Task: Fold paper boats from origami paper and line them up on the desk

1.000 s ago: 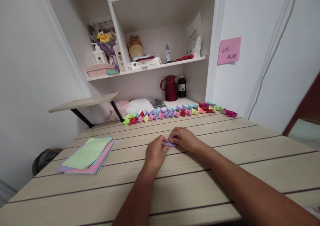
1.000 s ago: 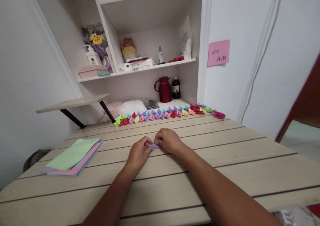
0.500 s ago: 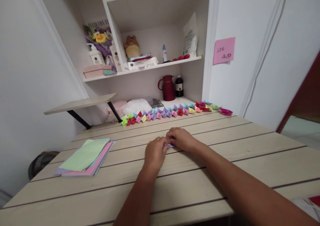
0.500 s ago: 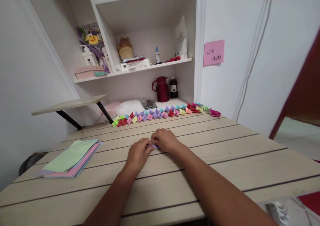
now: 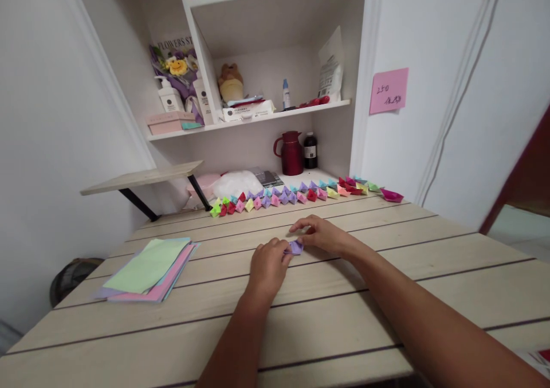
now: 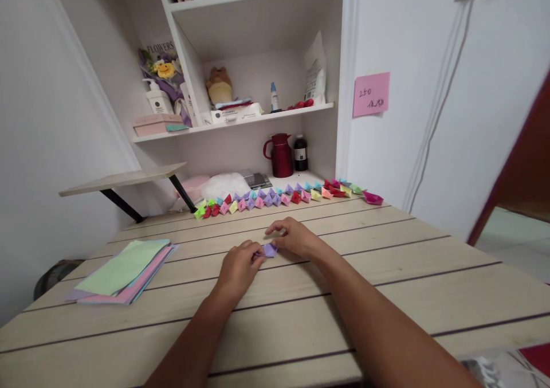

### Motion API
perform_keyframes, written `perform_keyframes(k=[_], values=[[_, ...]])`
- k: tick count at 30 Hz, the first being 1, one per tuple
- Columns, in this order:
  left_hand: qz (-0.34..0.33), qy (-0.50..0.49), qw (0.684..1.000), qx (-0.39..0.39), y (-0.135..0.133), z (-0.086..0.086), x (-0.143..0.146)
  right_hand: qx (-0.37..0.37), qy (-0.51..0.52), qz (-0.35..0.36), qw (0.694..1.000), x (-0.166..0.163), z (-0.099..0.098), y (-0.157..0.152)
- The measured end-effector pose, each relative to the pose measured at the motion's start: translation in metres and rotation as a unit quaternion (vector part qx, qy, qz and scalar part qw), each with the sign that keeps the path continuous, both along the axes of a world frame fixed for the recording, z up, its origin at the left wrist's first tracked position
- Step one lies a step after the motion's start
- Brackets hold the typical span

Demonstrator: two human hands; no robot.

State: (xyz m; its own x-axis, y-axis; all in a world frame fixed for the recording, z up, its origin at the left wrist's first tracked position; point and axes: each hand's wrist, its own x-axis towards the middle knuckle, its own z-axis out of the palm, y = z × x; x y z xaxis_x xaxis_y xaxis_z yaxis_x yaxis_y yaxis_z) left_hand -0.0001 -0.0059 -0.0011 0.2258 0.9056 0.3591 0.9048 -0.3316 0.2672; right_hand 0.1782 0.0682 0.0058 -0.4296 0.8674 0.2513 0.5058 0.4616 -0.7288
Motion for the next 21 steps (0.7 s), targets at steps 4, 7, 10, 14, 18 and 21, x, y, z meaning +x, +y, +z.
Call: perform_keyframes(k=[4, 7, 10, 14, 18, 21], values=[[0.003, -0.009, 1.000, -0.007, 0.0000, 0.0016, -0.0001, 0.007, -0.004, 0.040, 0.999, -0.0037, -0.0003, -0.0032], [0.004, -0.016, 1.000, -0.012, 0.0002, 0.0024, 0.0003, 0.013, -0.013, 0.061, 0.998, -0.0059, -0.0007, -0.0038], [0.009, -0.025, 1.000, -0.014, 0.0004, 0.0025, 0.0007, 0.017, -0.023, 0.066, 0.997, -0.0066, -0.0020, -0.0019], [0.018, -0.035, 0.999, -0.022, 0.0008, 0.0027, 0.0013, 0.019, -0.041, 0.056, 0.997, -0.0065, -0.0041, 0.0019], [0.015, -0.036, 0.999, -0.024, 0.0014, 0.0034, 0.0020, 0.016, -0.056, 0.044, 0.997, -0.0080, -0.0045, 0.0026], [0.011, -0.032, 0.999, -0.022, 0.0013, 0.0040, 0.0026, 0.013, -0.060, 0.040, 0.997, -0.0096, -0.0038, 0.0012]])
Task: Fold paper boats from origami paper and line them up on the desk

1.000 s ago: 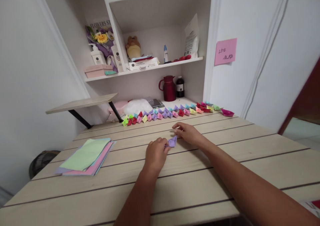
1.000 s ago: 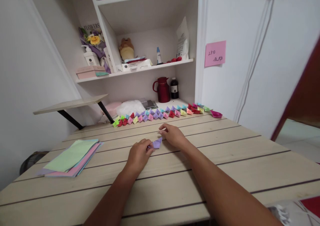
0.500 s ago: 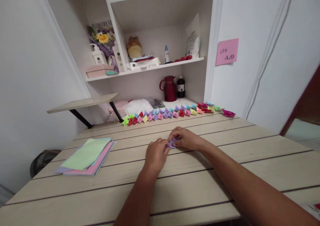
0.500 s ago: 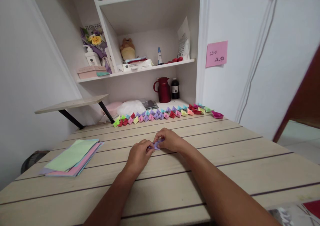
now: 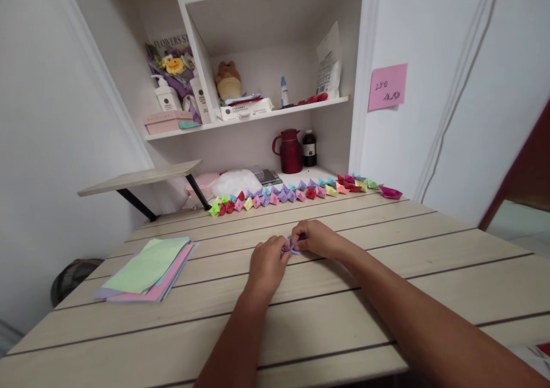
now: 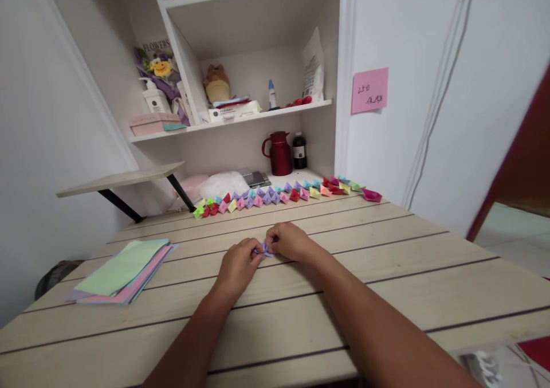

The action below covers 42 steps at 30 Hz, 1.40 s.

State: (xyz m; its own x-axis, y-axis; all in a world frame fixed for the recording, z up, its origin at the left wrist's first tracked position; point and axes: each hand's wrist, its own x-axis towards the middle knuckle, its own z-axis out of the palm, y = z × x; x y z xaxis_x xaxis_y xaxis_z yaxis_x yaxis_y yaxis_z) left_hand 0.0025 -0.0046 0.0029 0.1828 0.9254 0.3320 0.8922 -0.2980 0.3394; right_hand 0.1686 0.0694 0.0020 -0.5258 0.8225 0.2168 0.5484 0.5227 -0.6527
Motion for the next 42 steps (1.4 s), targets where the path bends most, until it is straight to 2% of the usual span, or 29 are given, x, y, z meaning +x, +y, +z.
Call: perform_keyframes(k=[7, 12, 17, 23, 31, 42], values=[[0.006, 0.001, 1.000, 0.000, -0.001, 0.000, 0.002, -0.020, 0.029, -0.003, 0.999, 0.002, 0.001, -0.002], [-0.001, -0.006, 1.000, 0.003, 0.000, -0.002, 0.000, -0.045, 0.055, -0.070, 0.995, 0.012, 0.001, 0.004], [-0.012, -0.019, 1.000, 0.013, 0.001, -0.005, -0.002, -0.062, 0.037, -0.119, 0.990, 0.018, 0.006, 0.006], [-0.010, -0.049, 0.999, 0.005, 0.001, -0.007, -0.002, -0.071, 0.007, -0.127, 0.989, 0.016, 0.003, 0.006], [-0.029, -0.078, 0.996, -0.024, 0.003, -0.009, -0.002, -0.043, -0.041, -0.138, 0.989, 0.009, 0.003, 0.003], [-0.053, -0.097, 0.994, -0.012, 0.004, -0.013, -0.002, 0.007, -0.098, -0.170, 0.981, 0.003, 0.005, -0.002]])
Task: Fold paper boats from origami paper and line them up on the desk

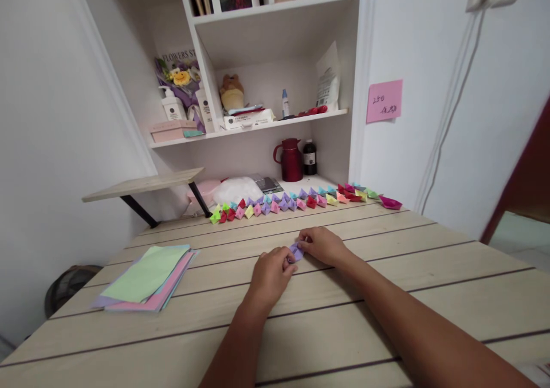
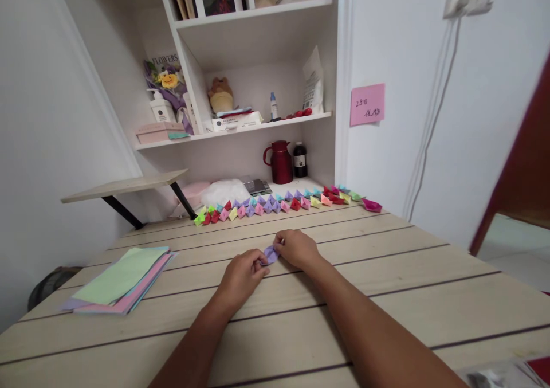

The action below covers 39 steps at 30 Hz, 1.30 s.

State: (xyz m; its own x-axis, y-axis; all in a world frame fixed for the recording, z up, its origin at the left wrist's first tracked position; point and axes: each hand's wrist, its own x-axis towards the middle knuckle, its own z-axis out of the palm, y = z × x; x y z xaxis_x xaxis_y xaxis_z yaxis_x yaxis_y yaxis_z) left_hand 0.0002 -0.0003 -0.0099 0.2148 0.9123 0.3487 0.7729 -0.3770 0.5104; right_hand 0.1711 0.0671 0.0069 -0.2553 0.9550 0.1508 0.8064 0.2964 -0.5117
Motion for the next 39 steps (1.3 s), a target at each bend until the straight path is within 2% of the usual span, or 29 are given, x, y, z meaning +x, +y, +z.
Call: perform_keyframes(k=[6, 16, 25, 27, 33, 39], values=[[-0.004, -0.014, 1.000, -0.007, 0.001, -0.001, -0.001, 0.009, 0.000, -0.022, 1.000, -0.005, -0.002, 0.001], [0.024, -0.047, 0.998, -0.029, 0.006, -0.005, -0.004, -0.010, 0.089, 0.007, 0.996, 0.003, -0.005, 0.008], [0.118, -0.023, 0.993, 0.002, 0.002, 0.001, -0.012, -0.038, 0.151, -0.010, 0.988, 0.004, -0.011, 0.015], [0.102, -0.016, 0.995, 0.003, 0.001, 0.002, -0.010, -0.045, 0.165, -0.011, 0.985, 0.004, -0.011, 0.015], [-0.004, -0.011, 1.000, -0.013, -0.003, 0.004, -0.005, -0.065, 0.215, -0.010, 0.974, 0.004, -0.010, 0.014], [-0.037, -0.038, 0.998, -0.025, -0.004, 0.006, -0.006, -0.082, 0.273, 0.002, 0.958, 0.003, -0.010, 0.012]])
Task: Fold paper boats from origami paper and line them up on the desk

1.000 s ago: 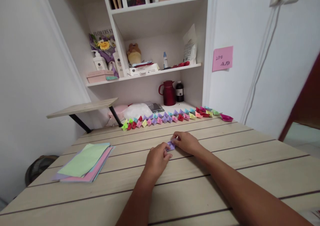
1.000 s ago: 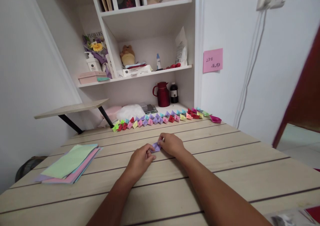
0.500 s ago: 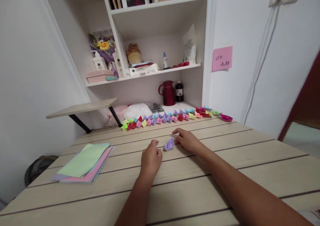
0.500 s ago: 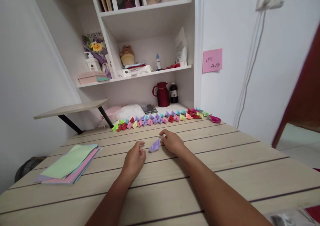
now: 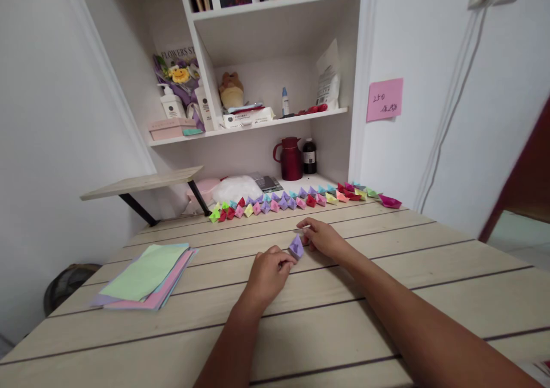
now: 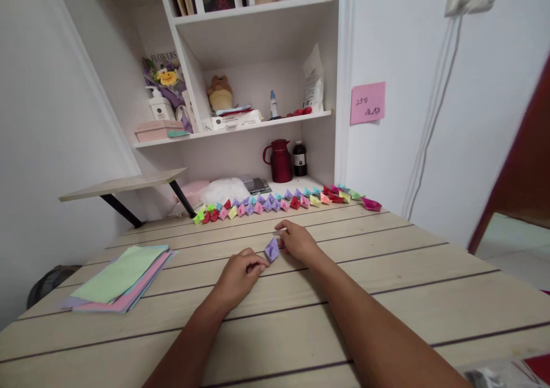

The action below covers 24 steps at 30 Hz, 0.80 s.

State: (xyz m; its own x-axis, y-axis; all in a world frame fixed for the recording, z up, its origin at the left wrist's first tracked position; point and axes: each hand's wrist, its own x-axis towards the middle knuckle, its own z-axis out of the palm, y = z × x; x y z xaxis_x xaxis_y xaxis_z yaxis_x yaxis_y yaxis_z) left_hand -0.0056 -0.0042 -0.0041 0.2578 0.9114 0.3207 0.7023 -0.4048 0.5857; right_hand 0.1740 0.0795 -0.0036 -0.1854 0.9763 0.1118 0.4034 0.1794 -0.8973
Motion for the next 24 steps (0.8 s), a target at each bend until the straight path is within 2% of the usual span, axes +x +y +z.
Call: perform_keyframes(k=[7, 17, 24], values=[[-0.016, -0.046, 0.999, -0.006, -0.003, 0.003, 0.002, -0.005, 0.089, 0.038, 0.995, -0.005, 0.001, -0.002], [0.135, -0.082, 0.986, 0.058, 0.006, -0.001, -0.005, -0.002, 0.090, 0.035, 0.995, -0.008, -0.003, -0.001], [0.159, -0.105, 0.979, 0.077, 0.009, -0.005, -0.009, 0.029, 0.058, 0.026, 0.998, 0.000, 0.003, -0.004]])
